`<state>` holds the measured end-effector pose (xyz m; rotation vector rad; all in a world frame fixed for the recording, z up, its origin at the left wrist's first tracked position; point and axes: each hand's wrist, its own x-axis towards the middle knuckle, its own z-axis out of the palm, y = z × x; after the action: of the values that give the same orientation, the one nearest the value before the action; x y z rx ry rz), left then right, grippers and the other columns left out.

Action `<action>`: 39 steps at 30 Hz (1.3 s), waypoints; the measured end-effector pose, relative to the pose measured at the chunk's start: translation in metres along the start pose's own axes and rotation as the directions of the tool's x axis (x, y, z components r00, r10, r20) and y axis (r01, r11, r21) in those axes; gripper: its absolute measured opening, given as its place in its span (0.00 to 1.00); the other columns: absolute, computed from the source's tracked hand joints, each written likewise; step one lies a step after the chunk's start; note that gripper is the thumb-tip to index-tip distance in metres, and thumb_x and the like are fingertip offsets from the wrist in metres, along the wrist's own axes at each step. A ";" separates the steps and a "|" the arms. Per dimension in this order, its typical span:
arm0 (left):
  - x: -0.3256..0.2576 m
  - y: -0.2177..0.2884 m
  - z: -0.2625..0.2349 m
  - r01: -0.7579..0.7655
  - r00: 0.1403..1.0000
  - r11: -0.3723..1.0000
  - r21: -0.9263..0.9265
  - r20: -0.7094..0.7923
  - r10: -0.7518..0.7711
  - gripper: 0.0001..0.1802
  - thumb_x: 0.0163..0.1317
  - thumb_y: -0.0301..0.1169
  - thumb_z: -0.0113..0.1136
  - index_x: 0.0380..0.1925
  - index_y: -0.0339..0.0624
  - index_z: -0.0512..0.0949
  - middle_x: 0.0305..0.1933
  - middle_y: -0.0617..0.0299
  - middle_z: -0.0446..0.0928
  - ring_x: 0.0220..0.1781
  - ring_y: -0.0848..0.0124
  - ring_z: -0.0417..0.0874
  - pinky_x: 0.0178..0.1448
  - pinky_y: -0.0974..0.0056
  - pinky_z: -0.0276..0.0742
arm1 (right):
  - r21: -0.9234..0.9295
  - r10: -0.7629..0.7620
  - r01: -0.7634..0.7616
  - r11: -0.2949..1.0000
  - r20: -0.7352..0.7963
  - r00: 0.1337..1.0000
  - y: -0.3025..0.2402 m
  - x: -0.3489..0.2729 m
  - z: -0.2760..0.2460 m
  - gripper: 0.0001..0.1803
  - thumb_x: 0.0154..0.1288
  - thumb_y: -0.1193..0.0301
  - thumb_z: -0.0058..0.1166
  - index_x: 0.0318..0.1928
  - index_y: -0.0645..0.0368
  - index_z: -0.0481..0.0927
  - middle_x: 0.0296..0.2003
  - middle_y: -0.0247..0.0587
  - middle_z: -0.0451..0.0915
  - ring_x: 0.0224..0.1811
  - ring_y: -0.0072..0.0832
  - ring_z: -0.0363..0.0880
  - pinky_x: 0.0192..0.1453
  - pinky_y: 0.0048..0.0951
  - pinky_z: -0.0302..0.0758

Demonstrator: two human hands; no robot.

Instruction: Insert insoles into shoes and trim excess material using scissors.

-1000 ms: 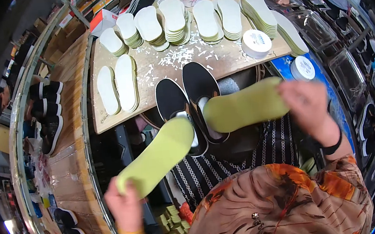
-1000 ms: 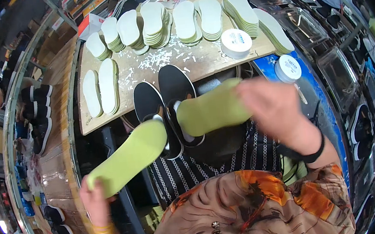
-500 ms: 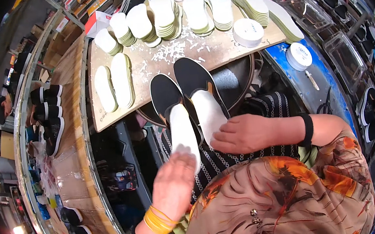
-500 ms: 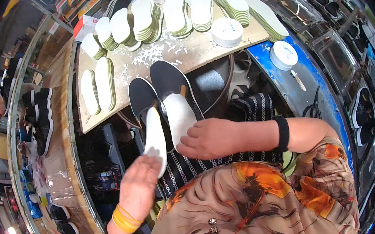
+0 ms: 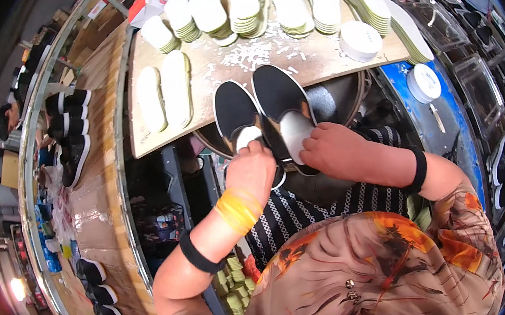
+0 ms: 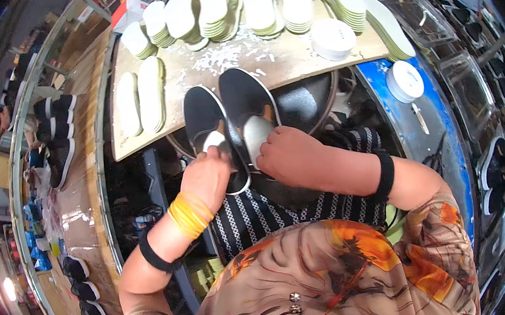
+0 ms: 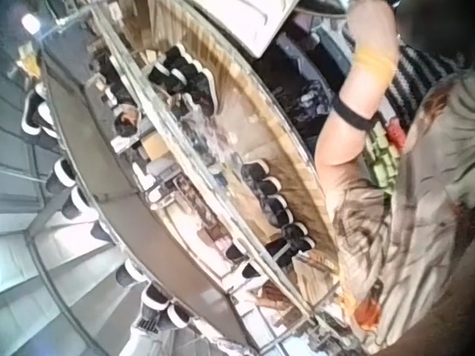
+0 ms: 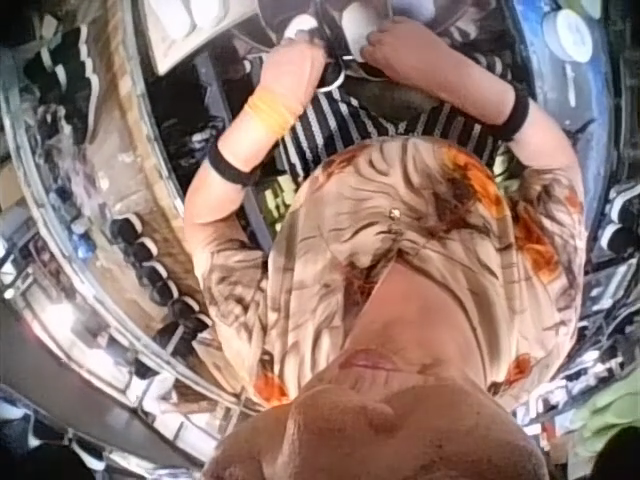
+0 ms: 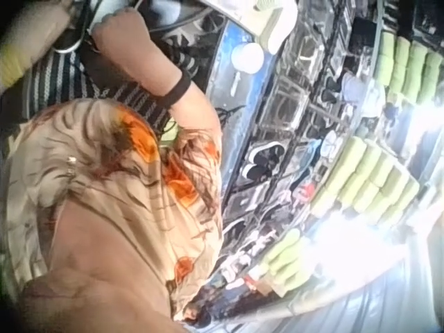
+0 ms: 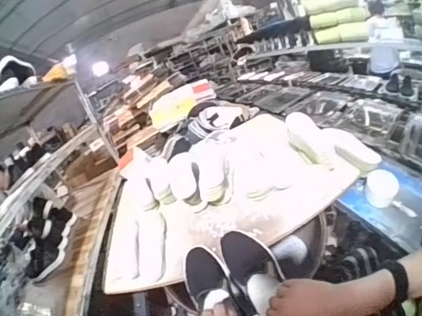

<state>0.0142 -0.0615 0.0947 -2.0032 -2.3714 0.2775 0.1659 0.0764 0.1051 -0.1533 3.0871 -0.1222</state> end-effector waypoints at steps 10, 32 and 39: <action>0.030 -0.042 -0.027 -0.038 0.997 0.988 -0.147 -0.068 0.028 0.10 0.51 0.38 0.53 0.23 0.42 0.73 0.25 0.52 0.77 0.26 0.57 0.80 0.30 0.56 0.76 | 0.091 -0.039 -0.019 0.996 0.597 0.801 0.023 0.052 0.007 0.09 0.48 0.69 0.50 0.29 0.55 0.81 0.30 0.45 0.80 0.36 0.40 0.80 0.40 0.39 0.75; 0.101 -0.019 -0.021 0.139 0.520 0.927 -0.349 0.822 0.231 0.23 0.42 0.34 0.60 0.36 0.25 0.76 0.35 0.44 0.78 0.38 0.55 0.80 0.43 0.62 0.75 | -0.050 0.130 -0.121 0.991 0.433 0.892 0.016 0.049 0.018 0.31 0.43 0.66 0.63 0.51 0.66 0.73 0.53 0.47 0.68 0.55 0.36 0.66 0.54 0.30 0.66; 0.077 0.007 0.027 0.218 0.855 0.972 0.082 0.464 -0.231 0.30 0.48 0.33 0.60 0.52 0.31 0.68 0.60 0.46 0.57 0.62 0.53 0.64 0.57 0.57 0.69 | -0.179 0.226 -0.176 0.968 0.314 0.922 0.006 0.062 0.031 0.27 0.44 0.68 0.59 0.47 0.70 0.74 0.49 0.50 0.69 0.53 0.39 0.68 0.50 0.32 0.69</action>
<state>0.0040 0.0119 0.0600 -1.7748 -2.8264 0.8741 0.1053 0.0740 0.0710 0.1281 2.7490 0.1283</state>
